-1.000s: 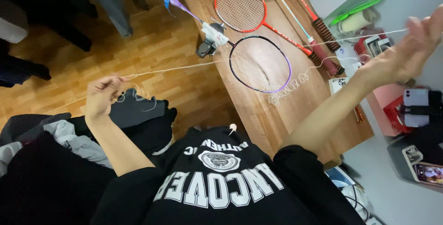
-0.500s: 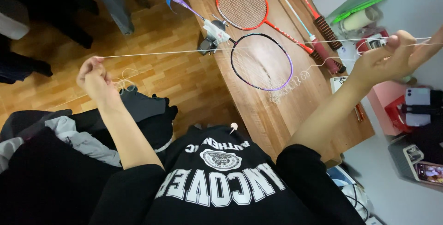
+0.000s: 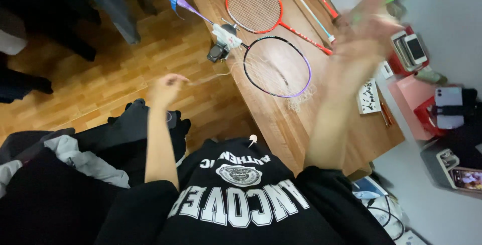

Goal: The person is sitting and working on stringing a badminton racket. They are handling a long white string, pulling it taut, and tying knots to secure it to the racket frame.

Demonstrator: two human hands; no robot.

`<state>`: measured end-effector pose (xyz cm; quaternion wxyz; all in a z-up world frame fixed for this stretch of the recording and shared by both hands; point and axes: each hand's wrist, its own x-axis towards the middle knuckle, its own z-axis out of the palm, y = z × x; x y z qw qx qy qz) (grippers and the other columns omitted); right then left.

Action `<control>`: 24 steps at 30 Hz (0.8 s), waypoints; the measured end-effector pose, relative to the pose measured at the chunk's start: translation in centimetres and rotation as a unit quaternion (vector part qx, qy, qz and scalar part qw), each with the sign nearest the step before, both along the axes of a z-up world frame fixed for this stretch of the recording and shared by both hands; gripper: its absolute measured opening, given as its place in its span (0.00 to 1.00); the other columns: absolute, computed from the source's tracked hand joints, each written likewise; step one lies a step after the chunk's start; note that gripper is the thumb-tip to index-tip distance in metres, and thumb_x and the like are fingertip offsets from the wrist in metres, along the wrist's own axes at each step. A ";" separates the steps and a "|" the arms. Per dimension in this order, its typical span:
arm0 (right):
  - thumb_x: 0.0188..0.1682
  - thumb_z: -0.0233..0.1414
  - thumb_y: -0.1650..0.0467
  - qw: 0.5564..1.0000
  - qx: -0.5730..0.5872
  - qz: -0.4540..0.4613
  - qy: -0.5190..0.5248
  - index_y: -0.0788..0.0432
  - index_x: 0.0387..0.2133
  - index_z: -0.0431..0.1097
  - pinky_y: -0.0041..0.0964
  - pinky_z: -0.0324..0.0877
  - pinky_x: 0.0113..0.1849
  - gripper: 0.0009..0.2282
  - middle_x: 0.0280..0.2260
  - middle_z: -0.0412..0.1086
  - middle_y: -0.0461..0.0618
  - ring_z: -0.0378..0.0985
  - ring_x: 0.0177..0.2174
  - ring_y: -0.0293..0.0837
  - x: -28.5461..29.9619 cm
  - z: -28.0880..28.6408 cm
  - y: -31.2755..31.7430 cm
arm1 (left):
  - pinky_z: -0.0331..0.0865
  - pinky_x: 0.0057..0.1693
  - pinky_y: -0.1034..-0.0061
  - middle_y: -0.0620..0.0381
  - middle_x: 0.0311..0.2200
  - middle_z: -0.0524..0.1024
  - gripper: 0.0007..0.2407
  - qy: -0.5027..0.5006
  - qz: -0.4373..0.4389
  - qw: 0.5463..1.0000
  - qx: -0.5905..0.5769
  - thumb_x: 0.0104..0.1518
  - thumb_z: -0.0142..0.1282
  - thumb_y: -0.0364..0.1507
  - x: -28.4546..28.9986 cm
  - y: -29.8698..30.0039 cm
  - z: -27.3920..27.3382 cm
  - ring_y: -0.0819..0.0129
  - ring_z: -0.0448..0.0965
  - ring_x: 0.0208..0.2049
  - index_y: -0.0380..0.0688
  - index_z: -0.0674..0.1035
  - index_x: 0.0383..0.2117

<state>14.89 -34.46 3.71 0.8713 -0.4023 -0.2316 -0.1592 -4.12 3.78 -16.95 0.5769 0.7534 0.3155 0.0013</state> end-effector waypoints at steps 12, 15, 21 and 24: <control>0.64 0.42 0.67 0.934 0.105 0.304 0.157 0.59 0.39 0.67 0.37 0.74 0.61 0.09 0.64 0.64 0.56 0.68 0.64 0.48 -4.7 5.1 7.6 | 0.64 0.62 0.64 0.52 0.52 0.71 0.14 -0.329 -0.348 0.863 -0.161 0.70 0.41 0.32 4.1 -16.7 19.8 0.61 0.70 0.54 0.41 0.69 0.58; 0.62 0.45 0.64 0.953 0.091 0.253 0.139 0.55 0.41 0.67 0.35 0.73 0.64 0.09 0.65 0.63 0.55 0.66 0.66 0.46 -3.4 5.2 4.5 | 0.71 0.52 0.75 0.54 0.39 0.79 0.13 -0.333 -0.344 0.872 -0.101 0.69 0.43 0.31 3.7 -16.7 23.4 0.67 0.78 0.42 0.35 0.79 0.44; 0.63 0.42 0.58 0.994 -0.061 0.091 0.002 0.50 0.44 0.65 0.43 0.66 0.72 0.11 0.67 0.63 0.49 0.61 0.70 0.43 -3.7 6.5 0.4 | 0.69 0.44 0.78 0.53 0.44 0.81 0.10 -0.369 -0.276 0.887 -0.031 0.66 0.48 0.27 3.5 -16.7 24.9 0.69 0.76 0.38 0.39 0.80 0.47; 0.65 0.39 0.58 0.990 -0.131 0.011 -0.055 0.51 0.43 0.60 0.50 0.67 0.73 0.11 0.66 0.65 0.46 0.62 0.70 0.42 -4.7 7.2 0.5 | 0.72 0.46 0.78 0.50 0.46 0.80 0.12 -0.371 -0.272 0.885 -0.065 0.66 0.49 0.28 3.7 -17.3 24.9 0.66 0.81 0.44 0.38 0.77 0.52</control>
